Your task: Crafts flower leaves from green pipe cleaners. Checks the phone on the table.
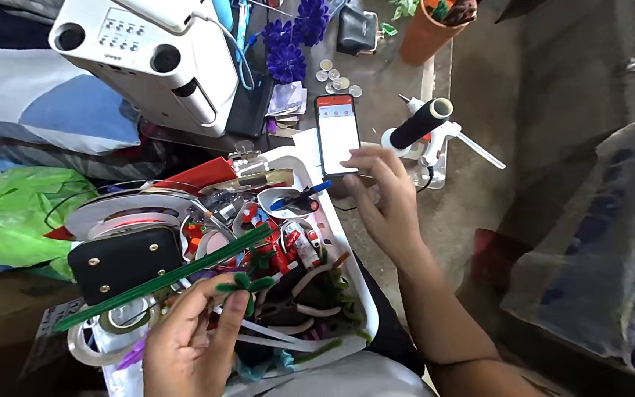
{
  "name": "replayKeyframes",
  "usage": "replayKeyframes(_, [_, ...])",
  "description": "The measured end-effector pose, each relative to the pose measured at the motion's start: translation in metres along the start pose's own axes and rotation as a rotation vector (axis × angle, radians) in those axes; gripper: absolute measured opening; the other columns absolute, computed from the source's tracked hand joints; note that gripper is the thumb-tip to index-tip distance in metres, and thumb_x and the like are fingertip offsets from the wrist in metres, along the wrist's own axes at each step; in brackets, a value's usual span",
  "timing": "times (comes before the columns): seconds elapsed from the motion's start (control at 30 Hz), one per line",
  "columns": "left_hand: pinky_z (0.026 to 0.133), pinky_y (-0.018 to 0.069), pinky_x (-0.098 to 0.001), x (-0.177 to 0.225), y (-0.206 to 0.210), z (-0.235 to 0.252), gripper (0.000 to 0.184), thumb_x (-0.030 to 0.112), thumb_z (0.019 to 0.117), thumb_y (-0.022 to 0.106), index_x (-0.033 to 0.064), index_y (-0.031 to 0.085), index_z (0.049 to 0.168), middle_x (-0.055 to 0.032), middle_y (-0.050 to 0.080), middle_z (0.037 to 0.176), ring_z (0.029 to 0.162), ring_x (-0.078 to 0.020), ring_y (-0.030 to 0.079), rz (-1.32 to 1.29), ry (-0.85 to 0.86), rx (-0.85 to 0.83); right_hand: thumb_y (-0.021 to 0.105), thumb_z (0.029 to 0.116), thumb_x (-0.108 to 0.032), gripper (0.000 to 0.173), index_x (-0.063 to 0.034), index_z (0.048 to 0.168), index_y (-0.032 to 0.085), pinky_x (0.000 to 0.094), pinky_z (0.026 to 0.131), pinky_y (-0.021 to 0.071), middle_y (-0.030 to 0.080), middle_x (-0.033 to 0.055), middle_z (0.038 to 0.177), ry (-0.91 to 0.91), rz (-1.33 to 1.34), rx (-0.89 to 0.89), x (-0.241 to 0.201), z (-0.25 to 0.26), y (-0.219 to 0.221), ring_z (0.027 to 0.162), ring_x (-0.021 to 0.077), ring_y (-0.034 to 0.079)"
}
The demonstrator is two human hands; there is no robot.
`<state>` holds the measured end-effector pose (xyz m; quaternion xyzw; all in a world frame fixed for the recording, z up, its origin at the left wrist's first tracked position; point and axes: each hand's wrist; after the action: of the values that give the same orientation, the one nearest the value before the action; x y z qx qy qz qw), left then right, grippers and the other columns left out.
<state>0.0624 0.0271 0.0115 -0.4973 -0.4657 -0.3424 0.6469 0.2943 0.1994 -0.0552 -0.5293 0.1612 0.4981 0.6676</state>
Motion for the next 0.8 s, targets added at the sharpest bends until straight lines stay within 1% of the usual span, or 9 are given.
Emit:
replayKeyframes(0.1, [0.081,0.0578,-0.0171,0.001,0.003,0.001,0.015,0.024,0.1012,0.065,0.0159,0.071,0.112,0.0125,0.071,0.102,0.092,0.0015,0.067,0.055,0.024,0.004,0.061,0.1014,-0.014,0.018,-0.0028,0.110,0.072,0.0297,0.093,0.0575,0.070,0.0088,0.113,-0.128,0.245,-0.149,-0.041,-0.018,0.000,0.110,0.0130,0.066])
replayKeyframes(0.13, [0.081,0.0568,-0.0157,0.001,0.004,0.001,0.017,0.025,0.1016,0.064,0.0138,0.071,0.112,0.0114,0.071,0.102,0.092,0.0025,0.067,0.079,0.040,0.010,0.062,0.1013,-0.015,0.018,-0.0038,0.109,0.073,0.0286,0.094,0.0568,0.071,0.0086,0.113,-0.153,0.317,-0.194,-0.051,-0.023,0.001,0.111,0.0123,0.067])
replayKeyframes(0.17, [0.080,0.0565,-0.0151,0.001,0.006,0.001,0.018,0.025,0.1018,0.063,0.0113,0.071,0.112,0.0096,0.071,0.101,0.091,0.0026,0.066,0.095,0.056,0.018,0.063,0.1015,-0.017,0.017,-0.0054,0.109,0.073,0.0261,0.093,0.0564,0.069,0.0086,0.115,-0.168,0.334,-0.211,-0.059,-0.027,0.001,0.112,0.0115,0.065])
replayKeyframes(0.3, [0.082,0.0596,-0.0177,-0.002,0.009,-0.001,0.020,0.021,0.1004,0.065,0.0065,0.071,0.112,0.0045,0.073,0.103,0.093,-0.0008,0.069,0.063,0.110,0.059,0.066,0.1006,-0.021,0.012,-0.0123,0.107,0.070,0.0251,0.096,0.0518,0.063,0.0064,0.122,-0.191,0.142,-0.065,-0.073,-0.029,-0.008,0.117,0.0113,0.059])
replayKeyframes(0.37, [0.082,0.0598,-0.0180,-0.003,0.010,-0.002,0.020,0.022,0.1006,0.065,0.0075,0.071,0.112,0.0046,0.073,0.102,0.092,-0.0011,0.070,0.056,0.113,0.066,0.066,0.1001,-0.019,0.011,-0.0125,0.107,0.071,0.0234,0.096,0.0520,0.063,0.0055,0.120,-0.200,0.128,-0.029,-0.075,-0.028,-0.011,0.117,0.0100,0.059])
replayKeyframes(0.47, [0.081,0.0597,-0.0179,-0.001,0.010,-0.002,0.019,0.021,0.1006,0.064,0.0067,0.072,0.109,0.0048,0.073,0.100,0.091,-0.0007,0.069,0.053,0.093,0.060,0.062,0.1029,-0.020,0.015,-0.0080,0.107,0.070,0.0196,0.089,0.0560,0.070,0.0026,0.106,-0.200,0.254,-0.146,-0.080,-0.032,-0.009,0.103,0.0042,0.066])
replayKeyframes(0.57, [0.081,0.0601,-0.0181,-0.001,0.010,-0.001,0.020,0.020,0.1012,0.064,0.0028,0.071,0.109,0.0027,0.074,0.100,0.090,-0.0005,0.070,0.059,0.115,0.059,0.061,0.1039,-0.024,0.024,-0.0011,0.110,0.067,0.0189,0.085,0.0581,0.071,0.0037,0.103,-0.163,0.410,-0.317,-0.083,-0.037,0.002,0.095,0.0026,0.068])
replayKeyframes(0.67, [0.083,0.0603,-0.0188,-0.003,0.011,-0.002,0.020,0.018,0.1008,0.065,0.0005,0.071,0.110,0.0008,0.074,0.101,0.092,-0.0019,0.070,0.028,0.133,0.055,0.064,0.1027,-0.022,0.024,0.0014,0.108,0.067,0.0202,0.083,0.0597,0.072,0.0041,0.100,-0.135,0.490,-0.340,-0.085,-0.041,0.011,0.091,0.0032,0.069])
replayKeyframes(0.8, [0.082,0.0593,-0.0171,-0.003,0.013,-0.003,0.019,0.019,0.0997,0.066,0.0028,0.072,0.107,0.0025,0.074,0.099,0.090,-0.0003,0.070,0.030,0.135,0.058,0.066,0.1000,-0.015,0.017,0.0011,0.105,0.068,0.0182,0.081,0.0588,0.071,0.0043,0.097,-0.157,0.454,-0.340,-0.088,-0.037,0.015,0.089,0.0020,0.068])
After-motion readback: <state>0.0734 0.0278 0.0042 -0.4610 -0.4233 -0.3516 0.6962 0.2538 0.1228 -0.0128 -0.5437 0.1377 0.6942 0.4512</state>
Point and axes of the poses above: each hand's wrist, its own z-axis towards the middle knuckle, its own y-axis out of the palm, x = y × z
